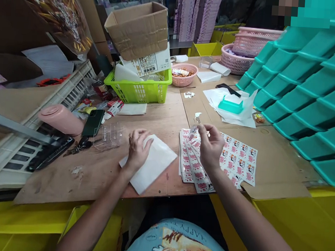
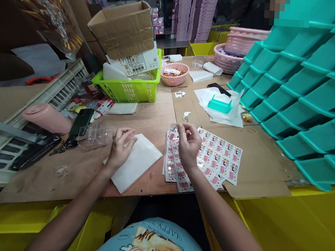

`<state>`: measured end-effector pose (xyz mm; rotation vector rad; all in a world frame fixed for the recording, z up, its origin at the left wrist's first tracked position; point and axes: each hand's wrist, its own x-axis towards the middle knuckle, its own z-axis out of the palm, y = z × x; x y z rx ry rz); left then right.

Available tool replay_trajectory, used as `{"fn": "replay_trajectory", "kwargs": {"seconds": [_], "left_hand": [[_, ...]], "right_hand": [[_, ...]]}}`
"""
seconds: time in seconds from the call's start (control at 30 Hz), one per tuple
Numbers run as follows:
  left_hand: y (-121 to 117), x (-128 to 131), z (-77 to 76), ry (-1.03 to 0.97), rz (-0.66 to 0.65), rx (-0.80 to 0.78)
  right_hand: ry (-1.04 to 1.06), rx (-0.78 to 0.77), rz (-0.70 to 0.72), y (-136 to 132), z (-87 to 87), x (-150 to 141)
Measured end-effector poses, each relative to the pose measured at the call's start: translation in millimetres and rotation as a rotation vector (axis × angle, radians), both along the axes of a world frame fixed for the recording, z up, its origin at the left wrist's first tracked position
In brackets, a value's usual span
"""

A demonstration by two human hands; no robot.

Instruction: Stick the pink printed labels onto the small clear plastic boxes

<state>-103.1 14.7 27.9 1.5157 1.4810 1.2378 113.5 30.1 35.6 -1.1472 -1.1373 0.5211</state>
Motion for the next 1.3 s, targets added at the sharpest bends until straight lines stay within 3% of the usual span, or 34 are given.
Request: {"fn": "replay_trajectory", "kwargs": {"seconds": [0.07, 0.13, 0.17, 0.27, 0.37, 0.5, 0.63, 0.7, 0.8, 0.93, 1.07, 1.17, 1.23, 1.3], "left_hand": [[-5.6, 15.7, 11.0, -0.221, -0.215, -0.15], [-14.8, 32.8, 20.5, -0.602, -0.441, -0.366], [-18.8, 39.3, 23.6, -0.779, -0.483, -0.438], [-24.5, 45.5, 24.8, -1.085, -0.408, -0.467], [-26.0, 39.1, 19.1, -1.113, -0.307, -0.384], [-32.7, 37.0, 10.6, -0.9, -0.279, -0.199], [-41.4, 39.8, 2.7, -0.637, -0.336, -0.046], [-45.2, 38.9, -0.3, -0.469, -0.366, -0.001], [-51.5, 36.6, -2.9, -0.246, -0.381, 0.107], [-51.9, 24.1, -2.3, 0.03, -0.324, 0.261], [-23.7, -34.3, 8.2, 0.418, -0.205, 0.351], [10.8, -98.6, 16.2, 0.806, 0.018, 0.203], [27.9, -131.3, 17.4, 0.996, -0.025, 0.032], [34.5, -148.3, 15.6, 1.091, -0.148, -0.009]], "right_hand": [[-0.246, 0.15, 0.009, -7.0, 2.0, -10.4], [-0.481, 0.291, 0.099, -15.5, -1.5, -19.0], [-0.578, 0.335, 0.154, -19.8, -4.9, -21.7], [-0.735, 0.358, 0.299, -31.7, -16.1, -23.3], [-0.595, 0.284, 0.335, -40.2, -19.8, -21.8], [-0.099, -0.065, 0.336, -46.4, -11.2, -28.8], [0.492, -0.439, 0.631, -54.6, -3.5, -48.1], [0.744, -0.537, 0.707, -60.7, -3.4, -58.1], [0.962, -0.616, 0.684, -68.4, -6.2, -66.0], [0.899, -0.632, 0.602, -67.4, -10.3, -56.3], [0.633, -0.376, 0.387, -59.5, -6.3, -31.5], [0.4, -0.233, 0.386, -54.6, 2.9, -25.9], [0.241, -0.171, 0.49, -47.4, 7.1, -37.1], [0.075, -0.111, 0.593, -32.8, 5.7, -60.2]]}}
